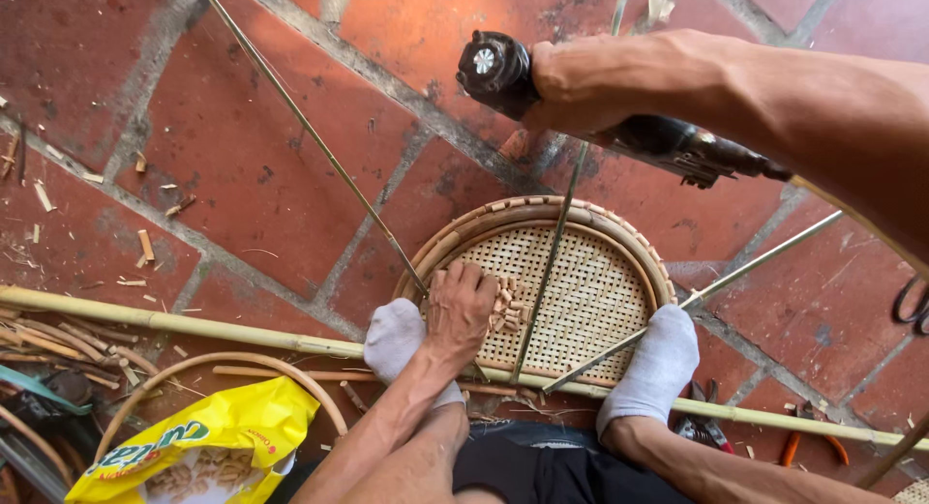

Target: The person sits on a tiled floor and assembles a round woven basket by attaching bamboo strips to its rim. They use a pneumatic nail gun to fasten the strips in place, repeatedly positioning and nailing each segment.

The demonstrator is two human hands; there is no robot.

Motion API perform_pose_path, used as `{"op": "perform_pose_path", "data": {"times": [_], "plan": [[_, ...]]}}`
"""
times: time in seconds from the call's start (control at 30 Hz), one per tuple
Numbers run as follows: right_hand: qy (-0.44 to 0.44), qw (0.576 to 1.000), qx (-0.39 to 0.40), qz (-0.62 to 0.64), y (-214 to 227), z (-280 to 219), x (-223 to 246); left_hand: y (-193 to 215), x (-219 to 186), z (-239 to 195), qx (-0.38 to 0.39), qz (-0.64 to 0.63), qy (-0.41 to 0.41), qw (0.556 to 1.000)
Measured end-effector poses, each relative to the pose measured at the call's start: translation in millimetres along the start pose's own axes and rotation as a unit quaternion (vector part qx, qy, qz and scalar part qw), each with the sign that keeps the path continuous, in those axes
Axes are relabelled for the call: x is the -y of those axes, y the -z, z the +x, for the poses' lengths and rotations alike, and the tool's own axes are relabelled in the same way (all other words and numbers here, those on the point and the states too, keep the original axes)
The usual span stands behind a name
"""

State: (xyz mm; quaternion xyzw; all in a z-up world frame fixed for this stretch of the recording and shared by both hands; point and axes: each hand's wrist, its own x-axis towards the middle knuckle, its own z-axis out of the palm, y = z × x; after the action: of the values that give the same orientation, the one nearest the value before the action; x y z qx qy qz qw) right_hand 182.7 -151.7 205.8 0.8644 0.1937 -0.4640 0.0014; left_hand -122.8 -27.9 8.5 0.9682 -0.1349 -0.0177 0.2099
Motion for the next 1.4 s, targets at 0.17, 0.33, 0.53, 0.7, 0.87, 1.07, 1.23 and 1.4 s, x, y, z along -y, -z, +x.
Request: {"op": "perform_pose_path", "data": {"times": [0.17, 0.33, 0.53, 0.7, 0.87, 1.07, 1.23, 1.4], "plan": [[-0.034, 0.999, -0.027, 0.018, 12.9, 2.0, -1.6, 6.5, -5.4, 6.7, -0.055, -0.086, -0.011, 0.995], [-0.029, 0.999, -0.043, 0.007, -7.2, -4.7, -21.8, 16.0, 44.8, 39.7, -0.091, -0.179, 0.074, 0.977], [-0.006, 0.992, -0.098, 0.076, -23.2, -7.0, -58.4, 10.2, 66.3, 89.1, -0.082, -0.204, 0.117, 0.968], [-0.027, 0.981, -0.128, 0.141, -20.5, 5.2, -84.8, 16.4, 71.8, 84.7, -0.02, -0.256, 0.137, 0.957], [-0.03, 0.952, -0.103, 0.287, -29.7, 22.1, -128.1, 18.0, 76.7, 86.8, 0.019, -0.297, 0.182, 0.937], [0.04, 0.882, -0.11, 0.456, -65.4, 39.9, -174.3, 19.8, 70.8, 89.2, 0.047, -0.286, 0.231, 0.929], [0.054, 0.839, -0.132, 0.524, -85.0, 46.5, -186.2, 24.1, 73.5, 93.6, 0.068, -0.289, 0.203, 0.933], [0.063, 0.834, -0.123, 0.534, -87.9, 47.8, -186.3, 26.0, 70.4, 91.1, 0.063, -0.281, 0.2, 0.936]]}}
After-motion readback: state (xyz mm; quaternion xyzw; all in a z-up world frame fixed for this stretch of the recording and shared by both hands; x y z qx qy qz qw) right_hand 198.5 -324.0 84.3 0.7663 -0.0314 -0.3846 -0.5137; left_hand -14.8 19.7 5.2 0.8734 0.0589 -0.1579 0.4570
